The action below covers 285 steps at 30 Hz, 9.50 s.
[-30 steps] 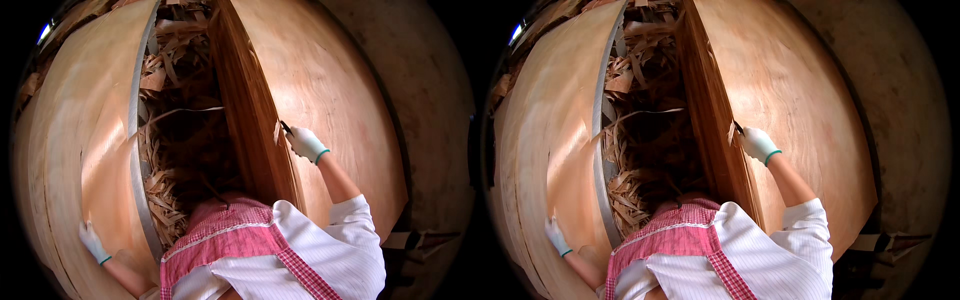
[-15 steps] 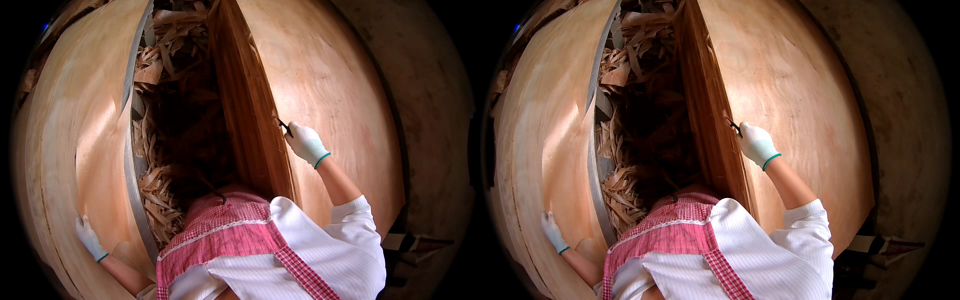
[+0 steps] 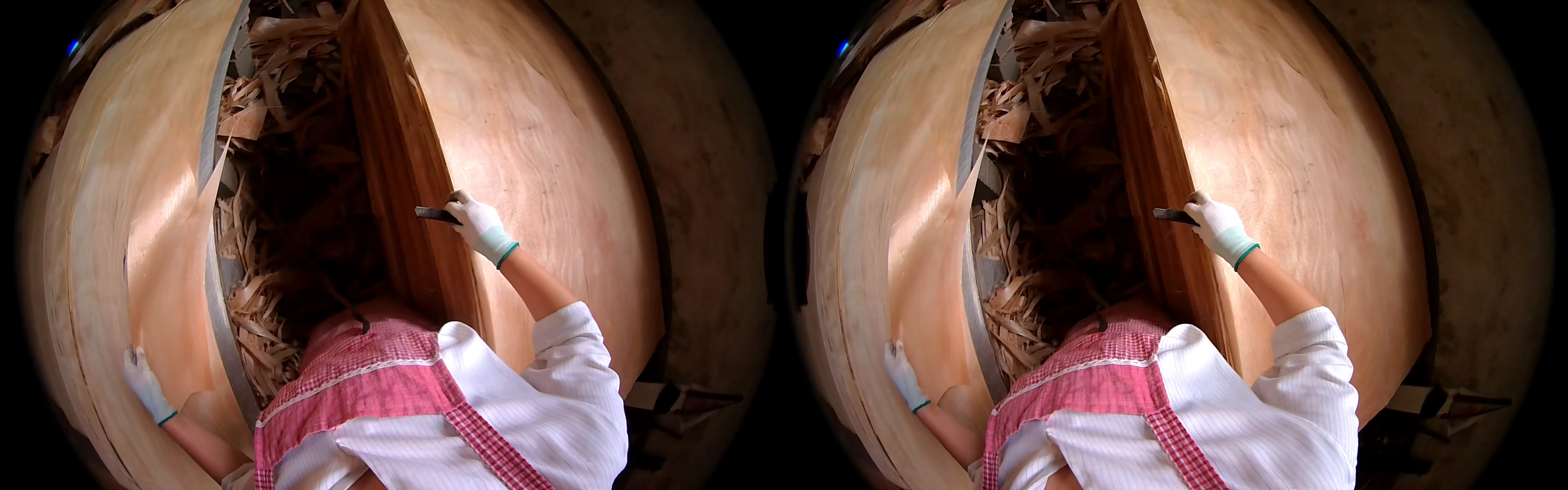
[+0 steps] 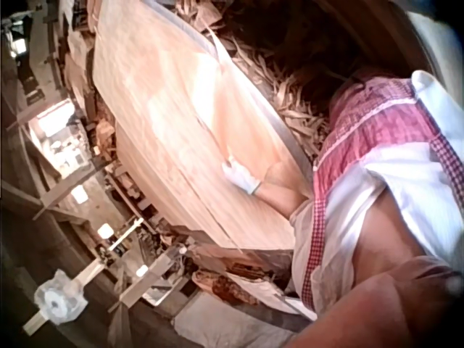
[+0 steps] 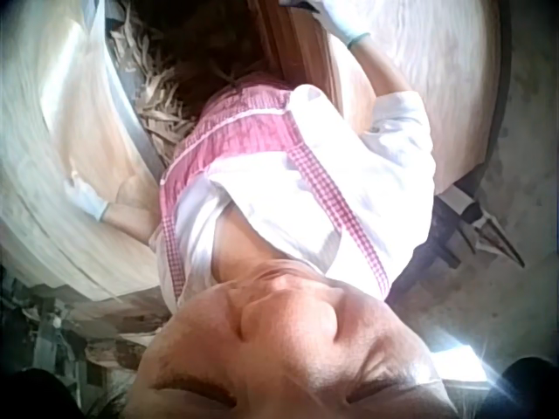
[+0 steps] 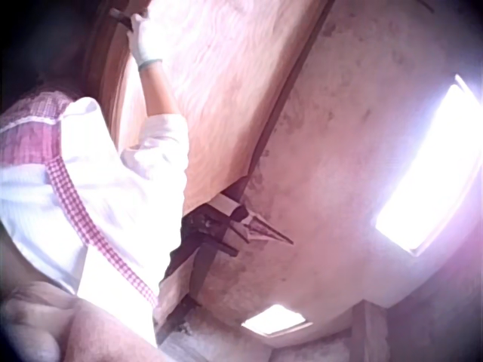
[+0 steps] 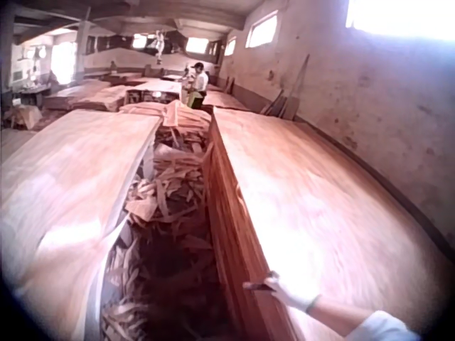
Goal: The person uses a small knife to carefully peel thin layers of wood veneer from a large, curved wooden surface. They lift the veneer sheets, inspect them, and place them aside or on top of the work surface. The process involves precise cutting and handling of the delicate wood layers.
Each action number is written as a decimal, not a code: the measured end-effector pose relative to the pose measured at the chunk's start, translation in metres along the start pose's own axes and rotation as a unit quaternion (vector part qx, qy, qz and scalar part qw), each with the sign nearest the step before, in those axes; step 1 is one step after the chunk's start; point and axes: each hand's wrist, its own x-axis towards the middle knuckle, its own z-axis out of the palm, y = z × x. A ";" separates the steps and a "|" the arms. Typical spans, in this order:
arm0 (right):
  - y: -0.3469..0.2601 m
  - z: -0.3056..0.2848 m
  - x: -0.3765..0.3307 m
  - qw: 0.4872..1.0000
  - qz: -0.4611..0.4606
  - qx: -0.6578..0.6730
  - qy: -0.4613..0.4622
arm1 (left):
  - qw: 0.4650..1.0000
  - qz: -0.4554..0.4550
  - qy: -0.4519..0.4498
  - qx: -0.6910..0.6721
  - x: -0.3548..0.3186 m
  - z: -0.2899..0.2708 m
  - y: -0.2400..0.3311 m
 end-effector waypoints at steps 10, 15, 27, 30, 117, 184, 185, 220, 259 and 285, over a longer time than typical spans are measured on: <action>-0.006 0.013 0.020 0.999 0.030 -0.003 0.042 | 0.996 0.008 -0.022 0.088 -0.002 -0.006 0.006; -0.090 -0.039 0.006 0.959 -0.146 0.220 -0.102 | 0.976 0.121 0.086 0.161 -0.022 0.011 0.084; -0.178 -0.117 0.137 0.863 -0.293 0.387 0.141 | 0.962 0.129 -0.015 0.241 -0.073 -0.026 0.232; -0.263 -0.134 0.175 0.833 -0.417 0.361 0.039 | 0.961 0.132 -0.021 0.241 -0.070 -0.048 0.239; -0.693 0.133 0.516 0.548 -0.743 -0.273 -0.270 | 0.790 -0.385 0.364 0.309 0.252 0.117 -0.079; -0.516 -0.184 0.664 0.742 -0.456 0.492 -0.022 | 0.780 -0.434 0.389 0.226 0.253 0.129 -0.082; -0.503 -0.177 0.674 0.745 -0.456 0.486 -0.009 | 0.803 -0.440 0.312 0.253 0.254 0.118 -0.070; -0.111 0.003 0.845 0.709 0.291 0.632 -0.114 | 0.982 -0.055 -0.052 -0.175 0.462 0.302 0.241; -0.308 -0.141 0.710 0.823 -0.057 0.559 0.079 | 0.868 -0.098 0.466 -0.143 0.269 -0.103 -0.033; -0.932 -0.177 0.272 0.509 -0.555 0.579 -0.313 | 0.856 -0.083 0.276 -0.428 0.199 -0.172 -0.012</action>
